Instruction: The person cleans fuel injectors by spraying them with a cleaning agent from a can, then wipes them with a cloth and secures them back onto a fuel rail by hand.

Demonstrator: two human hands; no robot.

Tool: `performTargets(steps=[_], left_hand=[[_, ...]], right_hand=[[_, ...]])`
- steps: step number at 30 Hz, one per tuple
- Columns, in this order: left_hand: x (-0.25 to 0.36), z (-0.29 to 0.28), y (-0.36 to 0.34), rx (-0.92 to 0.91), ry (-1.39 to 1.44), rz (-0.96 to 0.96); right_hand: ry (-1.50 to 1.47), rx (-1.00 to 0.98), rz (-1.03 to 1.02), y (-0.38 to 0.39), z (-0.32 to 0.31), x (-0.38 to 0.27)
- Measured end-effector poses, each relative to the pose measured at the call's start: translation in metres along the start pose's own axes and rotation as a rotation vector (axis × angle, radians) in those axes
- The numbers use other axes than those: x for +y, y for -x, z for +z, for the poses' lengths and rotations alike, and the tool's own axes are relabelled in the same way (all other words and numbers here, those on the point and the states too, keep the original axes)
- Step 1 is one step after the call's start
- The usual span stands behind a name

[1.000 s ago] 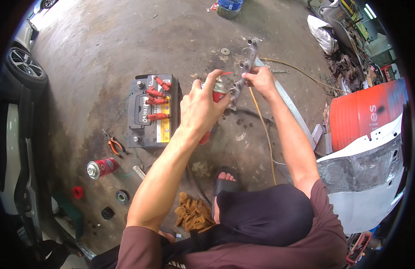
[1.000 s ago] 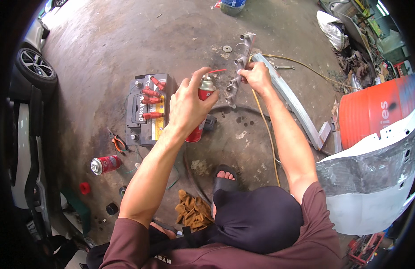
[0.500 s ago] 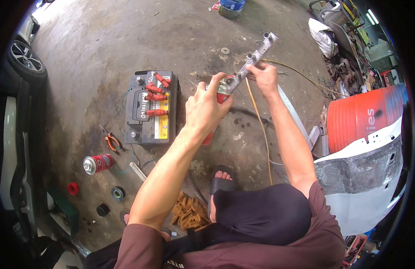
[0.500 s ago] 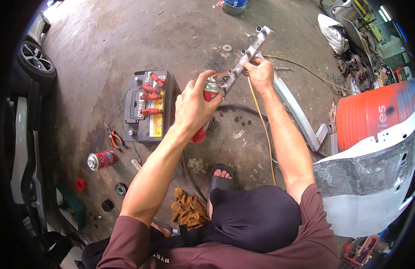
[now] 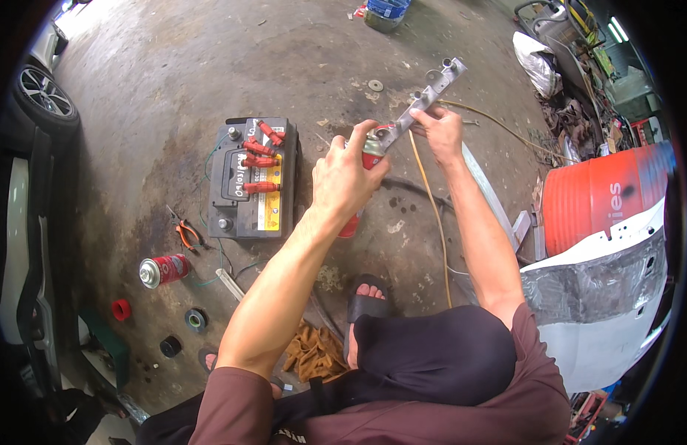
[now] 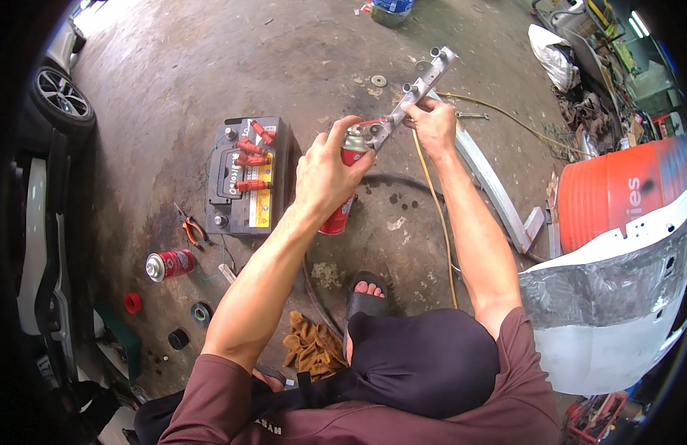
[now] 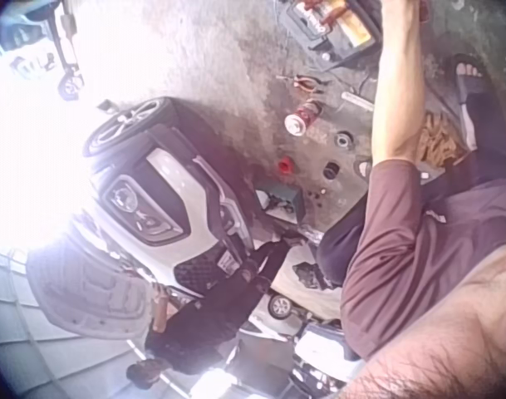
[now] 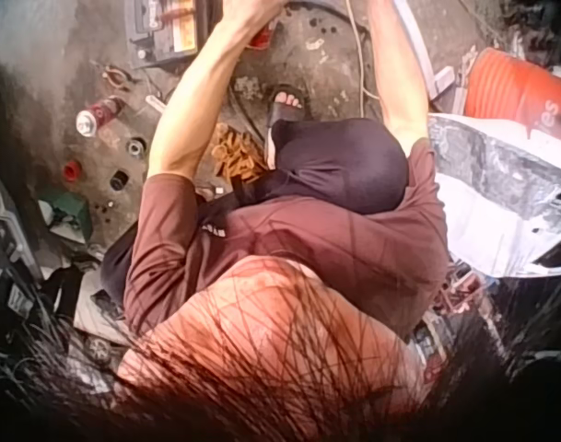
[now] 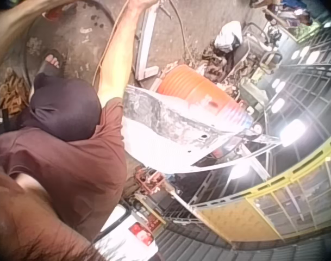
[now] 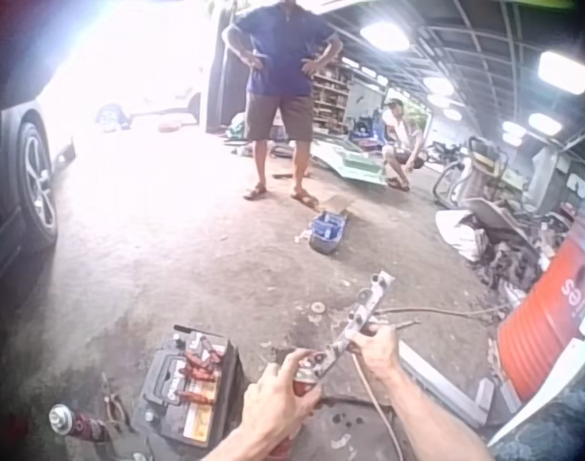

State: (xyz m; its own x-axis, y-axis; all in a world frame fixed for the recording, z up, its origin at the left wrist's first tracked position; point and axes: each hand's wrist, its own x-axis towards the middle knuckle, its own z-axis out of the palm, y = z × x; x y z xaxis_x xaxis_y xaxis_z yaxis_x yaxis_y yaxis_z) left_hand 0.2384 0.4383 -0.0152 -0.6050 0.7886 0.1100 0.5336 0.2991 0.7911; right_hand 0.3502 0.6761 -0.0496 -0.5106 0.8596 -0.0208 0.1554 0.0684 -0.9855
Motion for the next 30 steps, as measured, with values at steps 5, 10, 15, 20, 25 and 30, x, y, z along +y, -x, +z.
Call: performTargets(steps=[5, 10, 15, 20, 25, 30], left_hand=[[-0.004, -0.002, 0.001, 0.020, 0.003, -0.006], [-0.006, -0.001, 0.001, 0.003, 0.003, -0.012], [-0.022, 0.000, 0.005, 0.030, 0.000, -0.081], [-0.021, 0.006, 0.002, 0.021, 0.007, -0.084], [-0.020, 0.009, -0.004, -0.012, 0.009, -0.083], [-0.020, 0.011, -0.007, -0.030, 0.014, -0.089]], right_hand=[[-0.020, 0.001, -0.032, 0.001, 0.002, -0.002], [-0.046, 0.027, -0.067, 0.000, 0.004, 0.001], [-0.106, 0.085, -0.091, -0.012, -0.011, -0.004], [-0.100, 0.176, -0.097, -0.019, -0.029, -0.007], [-0.112, 0.177, -0.096, -0.015, -0.028, -0.009], [-0.087, 0.196, -0.086, -0.012, -0.025, -0.010]])
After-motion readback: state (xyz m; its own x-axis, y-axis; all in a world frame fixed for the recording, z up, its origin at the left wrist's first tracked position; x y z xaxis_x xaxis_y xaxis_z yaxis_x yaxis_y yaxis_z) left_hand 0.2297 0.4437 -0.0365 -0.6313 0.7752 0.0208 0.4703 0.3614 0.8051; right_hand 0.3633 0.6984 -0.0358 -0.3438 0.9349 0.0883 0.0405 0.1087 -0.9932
